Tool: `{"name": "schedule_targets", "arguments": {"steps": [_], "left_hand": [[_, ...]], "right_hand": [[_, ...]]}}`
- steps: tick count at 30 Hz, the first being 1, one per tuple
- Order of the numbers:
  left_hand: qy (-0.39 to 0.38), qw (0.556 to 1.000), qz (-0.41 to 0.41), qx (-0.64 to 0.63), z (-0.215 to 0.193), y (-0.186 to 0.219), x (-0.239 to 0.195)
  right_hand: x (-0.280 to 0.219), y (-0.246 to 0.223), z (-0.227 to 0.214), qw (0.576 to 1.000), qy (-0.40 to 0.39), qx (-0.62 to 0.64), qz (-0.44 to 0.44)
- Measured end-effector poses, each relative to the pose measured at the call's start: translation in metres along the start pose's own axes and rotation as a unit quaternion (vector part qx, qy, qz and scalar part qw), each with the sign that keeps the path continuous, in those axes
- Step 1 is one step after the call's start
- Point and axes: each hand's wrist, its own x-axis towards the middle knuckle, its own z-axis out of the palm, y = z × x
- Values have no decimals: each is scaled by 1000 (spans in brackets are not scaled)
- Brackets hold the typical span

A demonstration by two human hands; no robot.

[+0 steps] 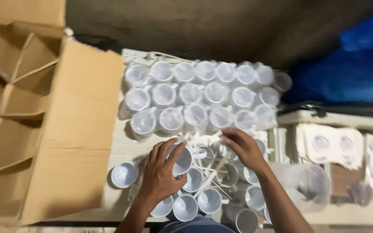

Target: Wrapping white ceramic mugs in individual plastic bags for packaging.

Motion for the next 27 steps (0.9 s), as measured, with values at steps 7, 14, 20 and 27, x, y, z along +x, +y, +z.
{"name": "schedule_targets", "arguments": {"steps": [7, 14, 20, 27], "left_hand": [[-74, 995, 48, -44, 54, 45, 13], [-114, 988, 90, -52, 117, 91, 29], [-119, 986, 103, -51, 160, 116, 36], [-116, 987, 109, -18, 195, 113, 45]], "right_hand": [[-127, 56, -36, 979, 161, 114, 47], [-172, 15, -28, 970, 201, -98, 92], [-207, 0, -43, 958, 216, -157, 105], [-245, -6, -100, 929, 303, -201, 62]]}}
